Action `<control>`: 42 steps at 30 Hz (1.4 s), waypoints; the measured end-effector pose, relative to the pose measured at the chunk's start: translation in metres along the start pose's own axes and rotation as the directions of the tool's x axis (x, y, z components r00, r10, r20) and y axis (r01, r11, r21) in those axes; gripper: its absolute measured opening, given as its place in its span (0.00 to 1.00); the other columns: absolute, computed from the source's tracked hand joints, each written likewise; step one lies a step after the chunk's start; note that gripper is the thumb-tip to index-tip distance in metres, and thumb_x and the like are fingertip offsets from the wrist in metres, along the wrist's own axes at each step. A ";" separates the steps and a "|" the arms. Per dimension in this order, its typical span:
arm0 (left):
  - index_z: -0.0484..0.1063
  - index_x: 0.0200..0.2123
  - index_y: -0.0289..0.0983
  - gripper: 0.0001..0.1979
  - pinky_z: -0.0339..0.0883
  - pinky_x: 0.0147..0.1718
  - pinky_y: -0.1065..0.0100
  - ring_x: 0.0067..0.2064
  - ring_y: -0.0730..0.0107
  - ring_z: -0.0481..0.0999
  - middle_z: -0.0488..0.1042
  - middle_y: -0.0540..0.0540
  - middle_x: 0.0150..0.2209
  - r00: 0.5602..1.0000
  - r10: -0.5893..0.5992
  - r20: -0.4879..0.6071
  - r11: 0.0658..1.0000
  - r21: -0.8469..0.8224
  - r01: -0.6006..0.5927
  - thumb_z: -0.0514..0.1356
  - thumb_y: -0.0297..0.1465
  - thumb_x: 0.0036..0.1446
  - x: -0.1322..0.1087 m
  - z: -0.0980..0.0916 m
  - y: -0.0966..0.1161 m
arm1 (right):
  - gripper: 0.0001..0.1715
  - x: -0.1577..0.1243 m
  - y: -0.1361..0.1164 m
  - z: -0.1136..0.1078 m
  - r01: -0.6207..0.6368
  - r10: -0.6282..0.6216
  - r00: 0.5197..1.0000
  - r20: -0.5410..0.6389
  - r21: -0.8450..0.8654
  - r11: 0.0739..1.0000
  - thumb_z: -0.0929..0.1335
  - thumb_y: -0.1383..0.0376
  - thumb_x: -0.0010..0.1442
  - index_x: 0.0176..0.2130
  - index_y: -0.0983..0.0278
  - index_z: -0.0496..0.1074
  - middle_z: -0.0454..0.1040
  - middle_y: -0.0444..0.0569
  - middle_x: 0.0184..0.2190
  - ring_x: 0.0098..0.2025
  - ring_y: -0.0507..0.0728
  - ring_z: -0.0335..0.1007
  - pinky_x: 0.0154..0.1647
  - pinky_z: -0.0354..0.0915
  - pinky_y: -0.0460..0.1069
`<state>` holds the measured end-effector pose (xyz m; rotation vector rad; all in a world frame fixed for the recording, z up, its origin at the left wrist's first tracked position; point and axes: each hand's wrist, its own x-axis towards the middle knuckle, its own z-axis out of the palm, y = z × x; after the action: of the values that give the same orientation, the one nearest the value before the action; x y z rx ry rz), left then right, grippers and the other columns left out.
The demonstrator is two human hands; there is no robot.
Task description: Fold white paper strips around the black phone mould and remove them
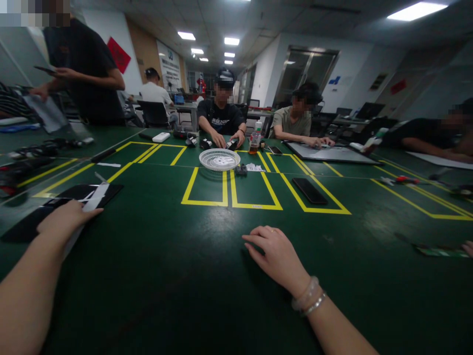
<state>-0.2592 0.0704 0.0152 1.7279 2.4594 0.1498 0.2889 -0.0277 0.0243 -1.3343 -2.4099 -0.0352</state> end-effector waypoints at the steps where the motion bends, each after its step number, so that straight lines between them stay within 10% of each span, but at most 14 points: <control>1: 0.70 0.45 0.21 0.38 0.69 0.29 0.43 0.41 0.27 0.72 0.70 0.22 0.40 0.999 -0.045 0.003 0.999 0.009 0.045 0.49 0.55 0.57 -0.002 -0.002 0.005 | 0.12 0.000 0.000 0.000 0.000 0.000 1.000 0.000 0.002 1.000 0.67 0.66 0.65 0.47 0.58 0.76 0.76 0.49 0.40 0.41 0.58 0.71 0.43 0.67 0.56; 4: 0.67 0.53 0.23 0.33 0.69 0.40 0.43 0.49 0.32 0.71 0.68 0.23 0.50 0.999 -0.053 0.002 0.998 0.017 0.053 0.51 0.48 0.60 -0.010 -0.007 0.025 | 0.12 0.000 -0.001 0.000 0.002 -0.002 1.000 -0.003 0.014 1.000 0.67 0.67 0.65 0.47 0.59 0.76 0.76 0.49 0.40 0.41 0.58 0.71 0.43 0.67 0.56; 10: 0.60 0.61 0.27 0.31 0.64 0.53 0.53 0.55 0.47 0.67 0.64 0.32 0.58 0.933 0.357 -0.049 0.926 -0.118 -0.360 0.50 0.45 0.64 -0.026 0.001 0.087 | 0.15 0.000 -0.003 0.000 0.063 -0.058 0.997 -0.056 0.076 0.995 0.67 0.69 0.64 0.50 0.59 0.74 0.76 0.51 0.44 0.46 0.59 0.71 0.47 0.68 0.57; 19: 0.69 0.57 0.44 0.19 0.67 0.47 0.64 0.49 0.57 0.71 0.70 0.45 0.51 0.447 0.888 0.111 0.447 -0.444 -0.776 0.57 0.40 0.65 -0.117 0.021 0.189 | 0.32 -0.002 -0.018 0.006 0.163 -0.164 0.986 0.002 0.070 0.984 0.70 0.65 0.62 0.64 0.55 0.62 0.65 0.54 0.64 0.64 0.64 0.61 0.63 0.59 0.66; 25: 0.68 0.59 0.46 0.19 0.68 0.45 0.67 0.48 0.60 0.72 0.69 0.45 0.50 0.375 0.920 0.110 0.377 -0.502 -0.778 0.57 0.35 0.65 -0.132 0.025 0.195 | 0.24 -0.001 -0.023 0.005 0.137 -0.155 0.980 0.127 0.136 0.981 0.66 0.67 0.66 0.60 0.54 0.66 0.77 0.48 0.49 0.47 0.56 0.73 0.56 0.64 0.58; 31: 0.65 0.62 0.46 0.23 0.65 0.52 0.60 0.53 0.57 0.70 0.70 0.45 0.55 0.460 0.888 0.017 0.437 -0.347 -0.830 0.59 0.37 0.64 -0.104 0.028 0.180 | 0.21 -0.001 -0.015 0.000 0.098 -0.106 0.992 0.065 0.109 0.989 0.64 0.65 0.68 0.60 0.54 0.68 0.76 0.51 0.48 0.44 0.57 0.72 0.44 0.68 0.54; 35: 0.66 0.61 0.37 0.27 0.65 0.51 0.56 0.53 0.53 0.71 0.70 0.40 0.55 0.664 0.740 -0.104 0.636 -0.214 -0.742 0.56 0.45 0.64 -0.072 0.015 0.156 | 0.21 0.001 0.001 -0.001 -0.051 0.078 0.994 -0.073 0.314 0.948 0.61 0.62 0.70 0.60 0.57 0.68 0.75 0.52 0.48 0.46 0.58 0.72 0.46 0.68 0.56; 39: 0.65 0.60 0.27 0.41 0.58 0.52 0.44 0.58 0.34 0.64 0.66 0.28 0.57 0.873 0.408 -0.269 0.902 -0.032 -0.431 0.54 0.55 0.56 -0.030 0.006 0.097 | 0.27 0.005 0.019 0.005 -0.227 0.466 0.869 -0.168 0.702 0.675 0.64 0.52 0.67 0.60 0.60 0.68 0.75 0.54 0.48 0.39 0.57 0.75 0.40 0.72 0.54; 42: 0.71 0.47 0.25 0.43 0.47 0.44 0.36 0.62 0.16 0.50 0.72 0.26 0.46 0.961 0.216 -0.172 0.951 -0.185 -0.247 0.54 0.61 0.48 -0.001 0.010 0.037 | 0.33 0.007 0.027 0.009 -0.286 0.677 0.732 -0.078 0.867 0.409 0.67 0.47 0.61 0.59 0.61 0.69 0.76 0.53 0.45 0.36 0.57 0.75 0.32 0.71 0.50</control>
<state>-0.2230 0.0820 0.0110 1.9699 2.2301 0.5565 0.3052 -0.0049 0.0141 -1.2962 -1.2249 0.7916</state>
